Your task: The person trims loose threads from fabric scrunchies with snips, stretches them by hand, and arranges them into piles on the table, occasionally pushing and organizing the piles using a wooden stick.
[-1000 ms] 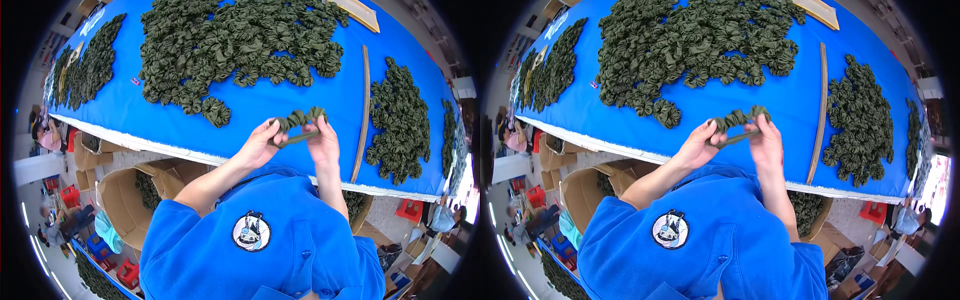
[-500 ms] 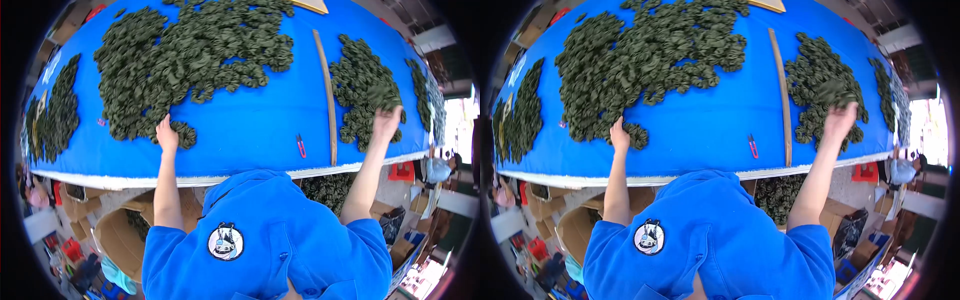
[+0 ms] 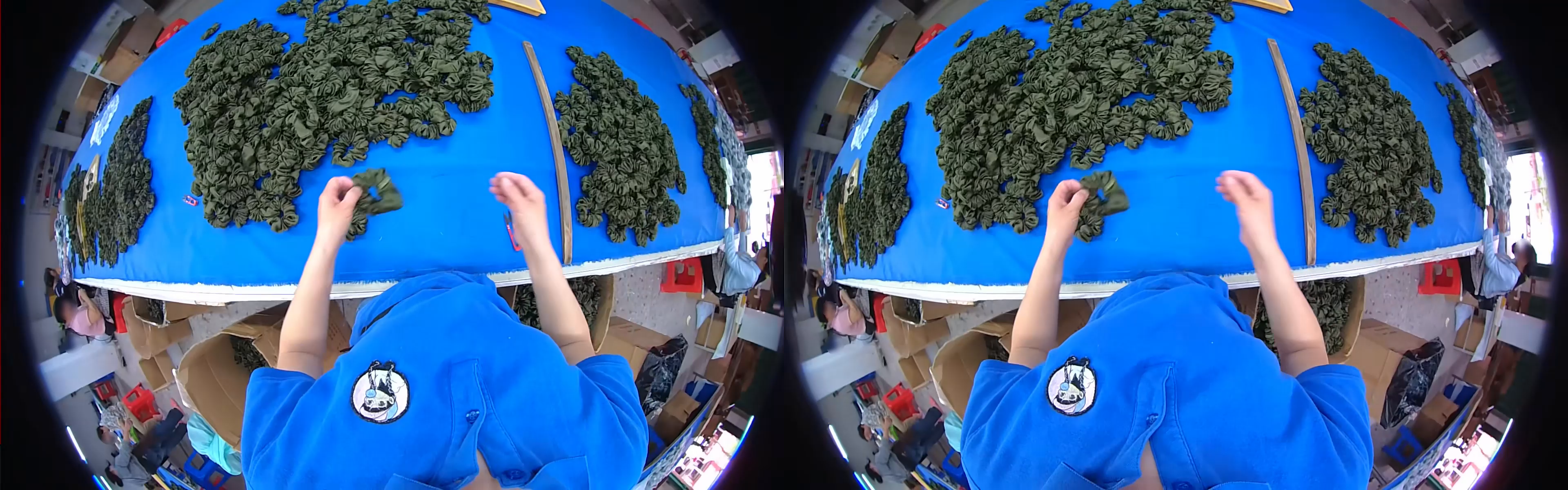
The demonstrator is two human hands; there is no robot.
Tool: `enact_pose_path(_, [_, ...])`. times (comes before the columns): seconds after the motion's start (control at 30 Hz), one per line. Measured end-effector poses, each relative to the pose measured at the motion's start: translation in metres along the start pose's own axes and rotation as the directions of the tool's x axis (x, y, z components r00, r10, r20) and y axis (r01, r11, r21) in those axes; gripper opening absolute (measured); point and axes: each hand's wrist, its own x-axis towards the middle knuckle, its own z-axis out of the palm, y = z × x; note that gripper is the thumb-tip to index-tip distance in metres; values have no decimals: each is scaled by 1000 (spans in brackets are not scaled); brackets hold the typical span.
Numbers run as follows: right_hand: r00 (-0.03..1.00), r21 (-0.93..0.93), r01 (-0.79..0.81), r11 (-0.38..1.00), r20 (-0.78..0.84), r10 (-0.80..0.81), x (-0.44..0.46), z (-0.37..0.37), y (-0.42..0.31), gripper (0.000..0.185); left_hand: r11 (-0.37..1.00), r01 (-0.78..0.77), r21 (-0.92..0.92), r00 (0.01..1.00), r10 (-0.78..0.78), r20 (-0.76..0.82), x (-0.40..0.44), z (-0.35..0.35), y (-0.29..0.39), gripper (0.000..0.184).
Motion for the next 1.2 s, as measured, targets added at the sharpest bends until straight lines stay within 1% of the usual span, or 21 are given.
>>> enact_pose_path(0.1, [981,-49,109,993,168,-99,-6,37,-5,23,971,21,-239,997,-2,76,-13,20,49,14])
enact_pose_path(0.13, [969,-27,155,988,201,-146,-6,45,-8,27,948,32,-317,995,1,103,-14,28,65,14])
enact_pose_path(0.17, [958,-80,242,967,180,-224,-10,56,-21,28,918,46,-393,991,6,130,-16,35,81,13])
enact_pose_path(0.27, [878,-212,475,854,181,-443,-15,74,-48,33,795,108,-597,977,27,213,-27,47,124,12])
enact_pose_path(0.3, [825,-340,564,753,260,-501,-13,72,-50,36,743,135,-655,970,36,240,-31,49,138,12])
enact_pose_path(0.37, [808,-390,587,710,338,-483,-9,60,-46,29,626,193,-756,956,54,289,-32,52,163,12])
enact_pose_path(0.4, [838,-389,542,745,191,-510,-10,57,-53,26,627,194,-754,955,56,291,-32,49,168,12])
enact_pose_path(0.43, [851,-378,499,780,42,-524,-10,55,-61,24,570,191,-799,962,53,268,-33,46,173,12])
enact_pose_path(0.47, [851,-376,500,780,46,-523,-3,47,-61,24,509,183,-841,970,46,239,-33,42,176,12])
enact_pose_path(0.53, [871,-16,451,893,-210,-444,13,30,-62,22,382,157,-911,983,28,181,-34,35,179,13])
enact_pose_path(0.6, [931,103,362,927,-95,-353,1,40,-67,27,355,139,-924,986,40,163,-33,36,176,14])
enact_pose_path(0.63, [959,129,259,957,81,-270,-3,40,-61,32,324,130,-937,987,49,153,-33,40,174,15])
enact_pose_path(0.7, [946,155,44,987,311,-91,-21,54,-44,39,256,116,-960,988,68,137,-32,49,173,17])
enact_pose_path(0.77, [921,252,27,967,370,-122,-39,72,-31,40,265,131,-955,987,50,150,-36,58,176,19])
enact_pose_path(0.8, [922,251,25,968,369,-120,-43,78,-30,40,278,145,-950,987,27,159,-40,62,178,21])
enact_pose_path(0.87, [977,431,-18,902,199,-76,-49,86,-30,35,304,172,-937,984,-21,174,-47,67,179,25])
enact_pose_path(0.93, [978,420,18,907,182,-103,-50,86,-30,29,295,212,-932,976,-22,215,-52,68,183,24])
enact_pose_path(0.97, [978,461,-9,887,191,-89,-50,87,-30,31,285,251,-925,967,-20,256,-54,67,187,23])
enact_pose_path(1.03, [987,465,30,885,124,-99,-53,91,-33,24,262,331,-906,940,-12,340,-58,66,192,23])
enact_pose_path(1.07, [987,464,32,885,123,-100,-54,90,-35,24,261,332,-906,940,-11,342,-59,67,190,23])
enact_pose_path(1.2, [968,616,-137,776,250,-27,-55,84,-45,20,45,383,-923,923,19,384,-66,71,179,31])
